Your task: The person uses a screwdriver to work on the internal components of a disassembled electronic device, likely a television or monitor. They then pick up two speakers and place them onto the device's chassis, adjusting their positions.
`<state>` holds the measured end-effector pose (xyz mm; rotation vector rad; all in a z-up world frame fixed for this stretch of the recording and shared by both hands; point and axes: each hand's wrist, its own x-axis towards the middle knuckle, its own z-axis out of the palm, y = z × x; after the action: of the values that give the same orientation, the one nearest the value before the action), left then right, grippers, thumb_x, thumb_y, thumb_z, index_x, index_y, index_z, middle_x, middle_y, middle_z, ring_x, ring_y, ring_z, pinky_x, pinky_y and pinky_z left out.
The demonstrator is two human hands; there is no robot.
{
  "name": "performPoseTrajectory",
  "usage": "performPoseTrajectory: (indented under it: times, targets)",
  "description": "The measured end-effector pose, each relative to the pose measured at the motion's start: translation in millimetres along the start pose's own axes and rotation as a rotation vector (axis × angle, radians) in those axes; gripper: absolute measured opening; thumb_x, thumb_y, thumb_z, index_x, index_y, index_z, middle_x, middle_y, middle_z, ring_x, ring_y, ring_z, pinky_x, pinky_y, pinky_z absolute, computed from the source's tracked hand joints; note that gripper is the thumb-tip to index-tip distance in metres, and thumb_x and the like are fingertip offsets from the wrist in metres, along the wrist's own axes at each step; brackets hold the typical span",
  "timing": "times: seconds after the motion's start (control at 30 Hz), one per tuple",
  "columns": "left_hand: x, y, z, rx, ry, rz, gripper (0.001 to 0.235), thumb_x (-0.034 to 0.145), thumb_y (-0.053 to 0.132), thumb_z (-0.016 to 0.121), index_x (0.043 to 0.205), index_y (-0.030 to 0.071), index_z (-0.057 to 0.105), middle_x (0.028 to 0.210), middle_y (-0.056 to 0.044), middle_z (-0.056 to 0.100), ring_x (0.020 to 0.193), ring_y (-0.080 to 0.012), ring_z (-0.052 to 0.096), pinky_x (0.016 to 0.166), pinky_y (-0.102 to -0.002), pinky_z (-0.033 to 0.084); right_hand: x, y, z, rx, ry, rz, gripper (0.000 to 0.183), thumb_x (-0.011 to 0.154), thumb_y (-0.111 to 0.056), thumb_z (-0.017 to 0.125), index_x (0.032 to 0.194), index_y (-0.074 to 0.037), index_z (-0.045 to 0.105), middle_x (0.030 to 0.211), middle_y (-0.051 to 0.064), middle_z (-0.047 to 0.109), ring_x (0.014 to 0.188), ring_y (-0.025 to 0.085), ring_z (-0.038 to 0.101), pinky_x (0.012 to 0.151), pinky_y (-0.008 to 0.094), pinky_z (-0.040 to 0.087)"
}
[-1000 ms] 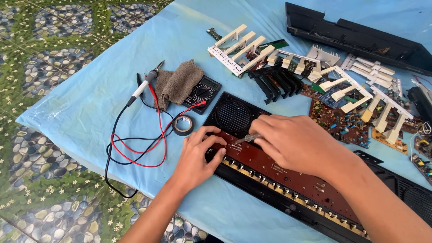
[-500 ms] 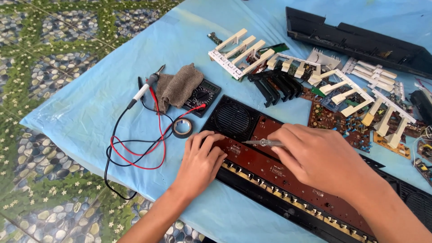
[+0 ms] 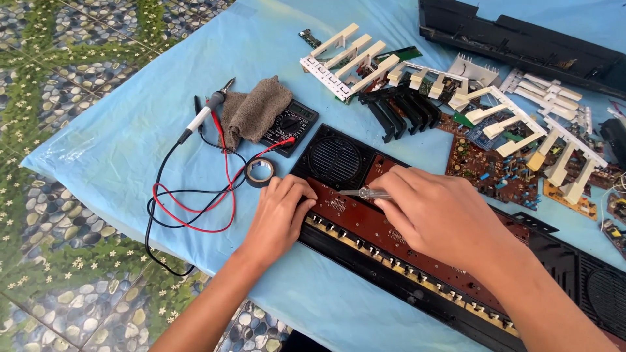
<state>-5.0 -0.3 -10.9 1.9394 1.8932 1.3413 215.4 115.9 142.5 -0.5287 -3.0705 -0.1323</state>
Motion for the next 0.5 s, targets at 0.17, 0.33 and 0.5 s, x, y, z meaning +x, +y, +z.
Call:
performPoseTrajectory:
  times: [0.17, 0.33, 0.5]
  targets:
    - [2.7, -4.1, 4.1, -0.027, 0.009, -0.016, 0.004, 0.103, 0.017, 0.061, 0.101, 0.013, 0.062, 0.114, -0.002, 0.059, 0.086, -0.0248, 0.045, 0.079, -0.039, 0.04, -4.4, 4.0, 2.9, 0.003, -0.017, 0.014, 0.018, 0.103, -0.029, 0.053, 0.114, -0.017, 0.061, 0.095, 0.0, 0.065, 0.062, 0.02, 0.065, 0.039, 0.035, 0.049]
    - [5.7, 2.0, 1.4, 0.015, -0.016, -0.017, 0.004, 0.101, 0.016, 0.063, 0.1, 0.012, 0.061, 0.119, -0.004, 0.056, 0.09, -0.0262, 0.047, 0.077, -0.041, 0.042, -8.2, 7.7, 4.9, 0.017, -0.02, 0.031, 0.019, 0.103, -0.03, 0.053, 0.115, -0.018, 0.062, 0.097, -0.001, 0.066, 0.065, 0.02, 0.067, 0.039, 0.035, 0.05]
    - [11.3, 12.0, -5.8, 0.057, -0.023, 0.06, 0.007, 0.101, 0.011, 0.061, 0.096, 0.007, 0.058, 0.114, -0.008, 0.057, 0.086, -0.0294, 0.048, 0.077, -0.042, 0.046, -2.3, 7.9, 20.8, -0.015, -0.064, -0.02, 0.021, 0.106, -0.027, 0.05, 0.116, -0.013, 0.062, 0.096, 0.004, 0.07, 0.071, 0.016, 0.069, 0.044, 0.025, 0.058]
